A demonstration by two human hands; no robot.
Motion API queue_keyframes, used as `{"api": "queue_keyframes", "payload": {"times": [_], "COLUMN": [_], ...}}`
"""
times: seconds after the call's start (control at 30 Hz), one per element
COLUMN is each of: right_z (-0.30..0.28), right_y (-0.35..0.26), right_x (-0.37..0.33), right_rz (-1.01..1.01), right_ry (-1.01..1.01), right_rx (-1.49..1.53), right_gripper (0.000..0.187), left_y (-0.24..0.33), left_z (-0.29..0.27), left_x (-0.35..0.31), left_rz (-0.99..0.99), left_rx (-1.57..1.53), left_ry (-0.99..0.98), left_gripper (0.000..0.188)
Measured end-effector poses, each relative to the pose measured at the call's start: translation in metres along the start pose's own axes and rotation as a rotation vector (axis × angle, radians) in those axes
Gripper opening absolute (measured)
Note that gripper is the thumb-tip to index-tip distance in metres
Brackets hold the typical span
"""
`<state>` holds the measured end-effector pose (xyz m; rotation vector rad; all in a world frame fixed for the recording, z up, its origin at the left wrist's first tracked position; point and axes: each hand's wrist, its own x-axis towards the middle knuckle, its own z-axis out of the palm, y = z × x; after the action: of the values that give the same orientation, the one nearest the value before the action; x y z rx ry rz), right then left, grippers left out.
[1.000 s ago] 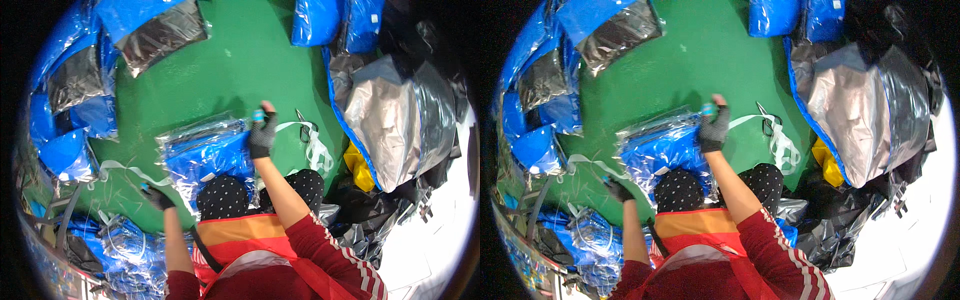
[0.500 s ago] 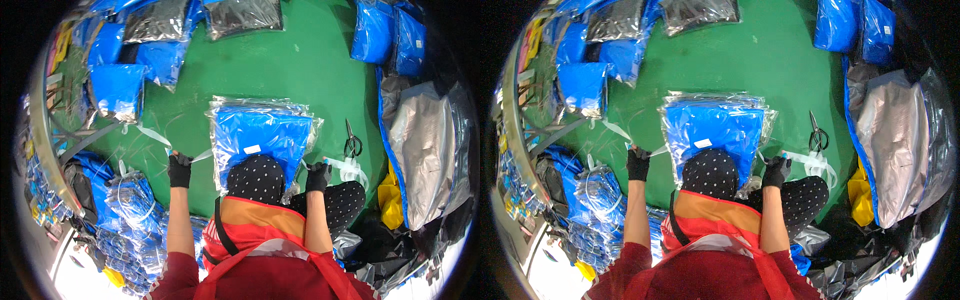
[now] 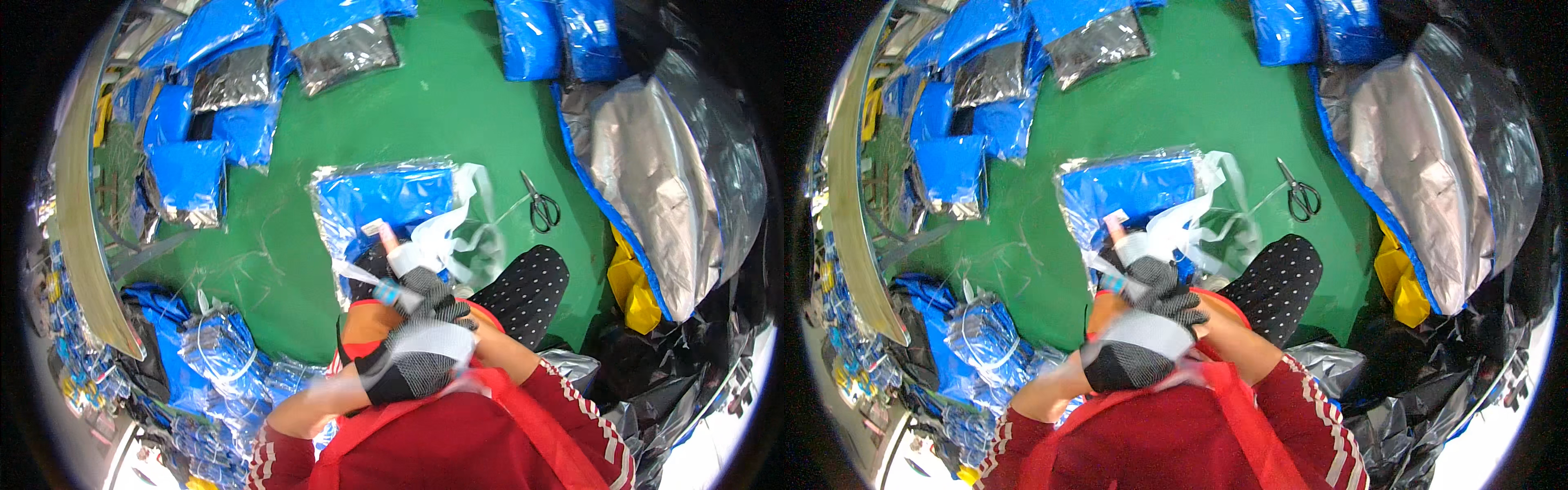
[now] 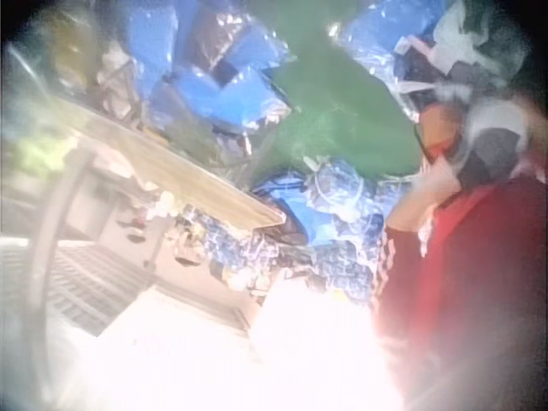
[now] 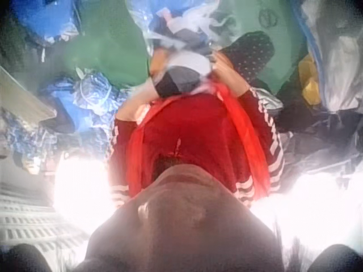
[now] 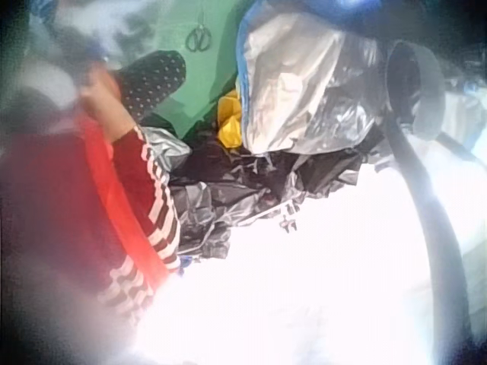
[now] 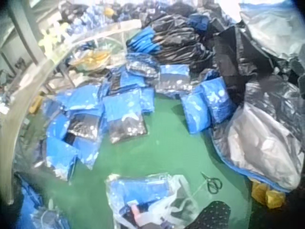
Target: The person gathers blue plastic-wrapped packages on a green floor, stacks them, and secures each bundle with a white strap. They use scissors to cut the strap and repeat the process for multiple bundles.
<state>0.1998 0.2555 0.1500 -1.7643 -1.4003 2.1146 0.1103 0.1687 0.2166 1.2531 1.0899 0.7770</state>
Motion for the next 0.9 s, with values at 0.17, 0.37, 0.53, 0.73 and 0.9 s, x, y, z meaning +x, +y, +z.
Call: {"api": "queue_keyframes", "payload": {"times": [0.17, 0.37, 0.53, 0.73, 0.9], "right_z": [-0.04, -0.063, -0.172, -0.436, -0.372], "right_y": [-0.009, 0.031, 0.092, 0.213, 0.258], "right_x": [-0.008, 0.012, 0.035, -0.105, -0.137], "right_rz": [-0.263, -1.027, -0.391, 0.678, 0.228], "right_ry": [-0.104, 0.099, -0.067, 0.618, 0.126], "right_rx": [0.635, -0.758, -0.066, -1.409, -1.433], "right_gripper": [0.05, 0.045, 0.03, 0.056, 0.042], "left_y": [-0.031, -0.076, -0.074, -0.09, -0.081], "left_z": [-0.018, -0.013, -0.018, -0.016, -0.017], "left_x": [0.028, 0.056, 0.045, 0.033, 0.06], "left_rz": [-0.167, -0.271, -0.372, -0.369, -0.298], "left_rx": [-0.053, 0.181, -0.151, -0.77, -0.729], "left_ry": [0.391, -0.054, -0.007, 0.508, 0.484], "left_gripper": [0.048, 0.04, 0.03, 0.042, 0.031]}}
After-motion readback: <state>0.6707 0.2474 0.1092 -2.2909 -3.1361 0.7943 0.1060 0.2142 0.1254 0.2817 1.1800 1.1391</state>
